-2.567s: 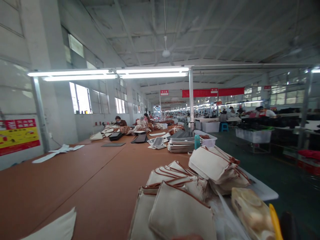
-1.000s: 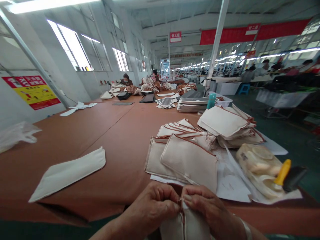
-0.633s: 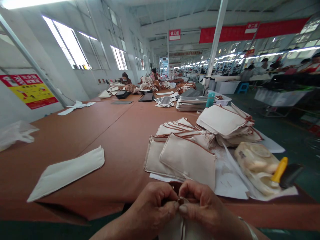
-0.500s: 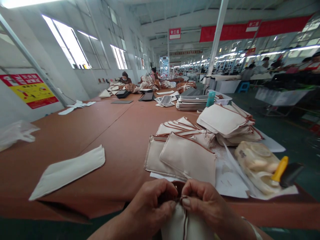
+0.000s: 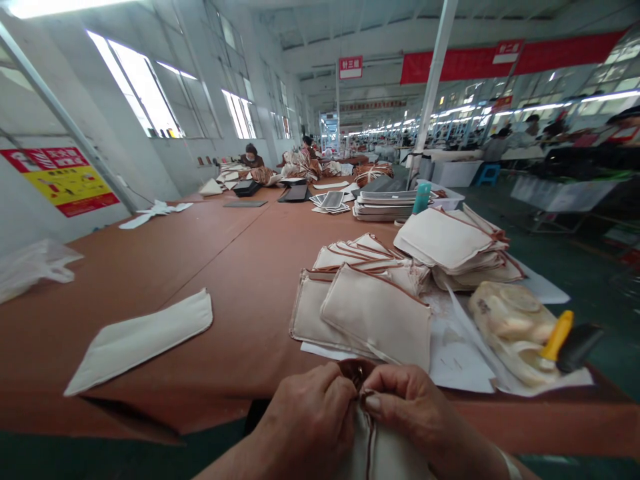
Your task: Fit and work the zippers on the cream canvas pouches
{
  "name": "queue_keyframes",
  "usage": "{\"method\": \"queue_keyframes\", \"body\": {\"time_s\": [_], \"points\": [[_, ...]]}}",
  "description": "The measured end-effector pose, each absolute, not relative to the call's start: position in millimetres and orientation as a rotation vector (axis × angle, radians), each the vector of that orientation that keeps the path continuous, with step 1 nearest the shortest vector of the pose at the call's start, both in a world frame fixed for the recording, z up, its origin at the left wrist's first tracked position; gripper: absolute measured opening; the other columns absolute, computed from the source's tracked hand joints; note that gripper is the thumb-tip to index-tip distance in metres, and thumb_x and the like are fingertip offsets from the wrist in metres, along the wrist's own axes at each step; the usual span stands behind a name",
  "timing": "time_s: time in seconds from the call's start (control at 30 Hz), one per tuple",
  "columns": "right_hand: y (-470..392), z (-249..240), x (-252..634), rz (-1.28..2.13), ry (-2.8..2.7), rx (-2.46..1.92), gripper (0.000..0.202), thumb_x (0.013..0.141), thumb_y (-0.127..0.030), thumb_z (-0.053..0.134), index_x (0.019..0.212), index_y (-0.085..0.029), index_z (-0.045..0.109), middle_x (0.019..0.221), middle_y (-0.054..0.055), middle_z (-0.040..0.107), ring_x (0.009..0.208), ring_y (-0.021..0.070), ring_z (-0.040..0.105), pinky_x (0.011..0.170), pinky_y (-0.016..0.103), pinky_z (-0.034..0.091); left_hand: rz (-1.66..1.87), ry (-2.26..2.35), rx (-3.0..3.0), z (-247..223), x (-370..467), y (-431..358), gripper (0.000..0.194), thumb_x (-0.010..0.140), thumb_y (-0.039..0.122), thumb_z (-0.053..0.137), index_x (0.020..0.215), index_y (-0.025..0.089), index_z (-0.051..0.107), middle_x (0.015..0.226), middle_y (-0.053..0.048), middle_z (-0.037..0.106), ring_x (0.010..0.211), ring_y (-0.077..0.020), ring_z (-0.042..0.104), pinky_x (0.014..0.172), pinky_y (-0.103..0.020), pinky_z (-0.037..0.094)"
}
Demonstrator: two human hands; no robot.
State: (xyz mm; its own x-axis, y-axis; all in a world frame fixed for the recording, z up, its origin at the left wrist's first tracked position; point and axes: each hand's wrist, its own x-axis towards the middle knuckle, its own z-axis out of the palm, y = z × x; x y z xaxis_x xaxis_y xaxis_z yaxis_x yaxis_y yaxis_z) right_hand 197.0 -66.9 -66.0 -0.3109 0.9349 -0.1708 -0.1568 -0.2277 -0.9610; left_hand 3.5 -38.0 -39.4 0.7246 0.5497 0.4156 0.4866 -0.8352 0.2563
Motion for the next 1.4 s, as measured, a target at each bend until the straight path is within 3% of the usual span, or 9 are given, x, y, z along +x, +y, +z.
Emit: {"method": "queue_keyframes", "body": {"time_s": [0.2, 0.3, 0.4, 0.67, 0.8, 1.0, 1.17, 1.3, 1.4], "points": [[-73, -64, 194, 1.557, -1.313, -1.157, 0.014, 0.077, -0.024, 0.063, 0.075, -0.011, 0.066, 0.065, 0.0, 0.055, 0.061, 0.0112, 0.042, 0.055, 0.022, 0.032, 0.574, 0.949, 2.666, -34, 8, -41, 0.014, 0.081, 0.006, 0.044, 0.077, 0.018, 0.051, 0.076, -0.004, 0.06, 0.065, -0.0154, 0.055, 0.057, -0.025, 0.038], [-76, -65, 190, 1.304, -1.586, -1.273, 0.005, 0.07, -0.014, 0.059, 0.068, -0.013, 0.063, 0.063, 0.0, 0.056, 0.061, 0.0124, 0.045, 0.054, 0.022, 0.032, 0.445, 0.947, 2.645, -32, 9, -42, 0.015, 0.084, 0.008, 0.041, 0.078, 0.018, 0.05, 0.079, -0.005, 0.059, 0.069, -0.017, 0.054, 0.061, -0.027, 0.037], [-78, -64, 191, 1.158, -1.711, -1.315, 0.01, 0.067, -0.007, 0.055, 0.065, -0.014, 0.061, 0.062, -0.001, 0.057, 0.062, 0.013, 0.047, 0.055, 0.023, 0.034, 0.432, 0.942, 2.492, -31, 8, -43, 0.012, 0.081, 0.009, 0.042, 0.078, 0.017, 0.049, 0.079, -0.004, 0.057, 0.07, -0.0161, 0.052, 0.064, -0.027, 0.037], [-79, -62, 197, 1.345, -1.456, -1.221, 0.006, 0.078, -0.017, 0.061, 0.074, -0.013, 0.06, 0.067, -0.001, 0.055, 0.063, 0.0115, 0.043, 0.055, 0.021, 0.034, 0.37, 0.906, 1.771, -9, 4, -35, 0.008, 0.079, 0.019, 0.051, 0.077, 0.014, 0.057, 0.071, 0.003, 0.047, 0.067, -0.0117, 0.041, 0.059, -0.021, 0.033], [-80, -62, 196, 1.304, -1.46, -1.213, 0.007, 0.079, -0.018, 0.063, 0.074, -0.013, 0.062, 0.067, -0.001, 0.058, 0.064, 0.0125, 0.047, 0.056, 0.021, 0.037, 0.31, 0.921, 1.671, -9, 7, -37, 0.015, 0.076, 0.021, 0.058, 0.086, 0.011, 0.063, 0.073, 0.002, 0.049, 0.068, -0.0122, 0.04, 0.058, -0.021, 0.031], [-82, -61, 196, 1.235, -1.42, -1.181, 0.008, 0.079, -0.02, 0.065, 0.075, -0.013, 0.065, 0.072, 0.003, 0.065, 0.07, 0.0163, 0.056, 0.064, 0.024, 0.044, 0.25, 1.015, 1.62, -20, 16, -43, 0.026, 0.083, 0.031, 0.058, 0.081, 0.008, 0.07, 0.067, 0.002, 0.045, 0.065, -0.0117, 0.036, 0.054, -0.022, 0.026], [-86, -60, 197, 1.155, -1.495, -0.986, 0.01, 0.085, -0.018, 0.059, 0.083, -0.015, 0.068, 0.079, 0.005, 0.068, 0.073, 0.0169, 0.061, 0.068, 0.025, 0.047, 0.295, 1.01, 1.49, -24, 17, -40, 0.021, 0.076, 0.029, 0.061, 0.072, 0.009, 0.066, 0.061, 0.003, 0.043, 0.058, -0.0098, 0.031, 0.051, -0.023, 0.023], [-88, -61, 199, 0.943, -1.65, -0.926, 0.014, 0.088, -0.02, 0.057, 0.086, -0.016, 0.071, 0.071, 0.004, 0.061, 0.064, 0.0152, 0.055, 0.06, 0.025, 0.041, 0.321, 1.011, 1.346, -24, 19, -40, 0.017, 0.068, 0.025, 0.064, 0.069, 0.009, 0.069, 0.056, 0.004, 0.046, 0.054, -0.0084, 0.032, 0.05, -0.021, 0.023], [-90, -62, 205, 1.102, -1.572, -1.0, 0.019, 0.086, -0.03, 0.061, 0.077, -0.017, 0.072, 0.065, 0.003, 0.053, 0.06, 0.015, 0.047, 0.055, 0.027, 0.036, 0.333, 1.024, 1.151, -26, 20, -41, 0.013, 0.059, 0.022, 0.067, 0.066, 0.011, 0.068, 0.053, 0.003, 0.051, 0.049, -0.008, 0.036, 0.048, -0.021, 0.023]]}}
